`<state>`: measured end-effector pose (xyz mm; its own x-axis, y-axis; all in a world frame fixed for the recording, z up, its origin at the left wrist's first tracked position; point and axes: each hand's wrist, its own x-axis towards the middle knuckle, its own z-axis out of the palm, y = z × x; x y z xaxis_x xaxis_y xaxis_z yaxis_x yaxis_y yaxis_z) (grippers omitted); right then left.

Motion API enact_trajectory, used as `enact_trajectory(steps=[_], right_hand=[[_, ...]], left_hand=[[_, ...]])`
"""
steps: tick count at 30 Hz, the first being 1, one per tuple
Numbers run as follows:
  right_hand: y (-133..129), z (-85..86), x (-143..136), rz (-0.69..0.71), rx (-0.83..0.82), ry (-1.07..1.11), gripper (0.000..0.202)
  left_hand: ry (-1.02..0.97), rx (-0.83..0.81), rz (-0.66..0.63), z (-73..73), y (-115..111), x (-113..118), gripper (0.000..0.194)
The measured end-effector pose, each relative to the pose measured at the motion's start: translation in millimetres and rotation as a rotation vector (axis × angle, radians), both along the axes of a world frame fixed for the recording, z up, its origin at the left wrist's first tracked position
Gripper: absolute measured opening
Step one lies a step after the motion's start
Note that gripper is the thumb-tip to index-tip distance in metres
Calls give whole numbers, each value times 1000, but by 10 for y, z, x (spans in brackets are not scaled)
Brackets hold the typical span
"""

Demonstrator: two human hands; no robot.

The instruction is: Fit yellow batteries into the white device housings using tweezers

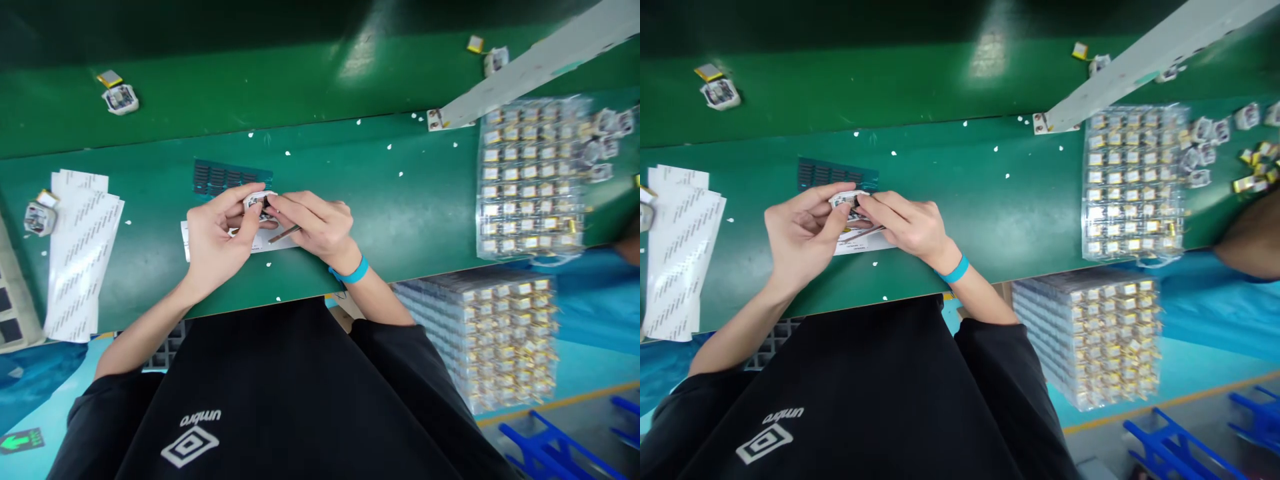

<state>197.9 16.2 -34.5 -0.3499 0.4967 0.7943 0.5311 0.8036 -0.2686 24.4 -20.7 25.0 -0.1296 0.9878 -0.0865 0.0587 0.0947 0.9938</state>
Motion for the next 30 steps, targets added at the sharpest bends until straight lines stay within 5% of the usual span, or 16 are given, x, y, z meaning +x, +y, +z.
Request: enact_trajectory(steps=[10,18,23,30], right_hand=[[22,10,-46,169,-272,145,10],[34,105,-71,196,-485,239,7],[47,30,-43,244,-423,232,16],[39,-57,25,169,-272,91,27]], left_hand=[[107,47,-158,-75,85,-153,4],[119,40,-123,-175,58,-206,7],[126,-55,-296,-221,84,-251,19],[8,-95,-321,-158,105,-266,20]])
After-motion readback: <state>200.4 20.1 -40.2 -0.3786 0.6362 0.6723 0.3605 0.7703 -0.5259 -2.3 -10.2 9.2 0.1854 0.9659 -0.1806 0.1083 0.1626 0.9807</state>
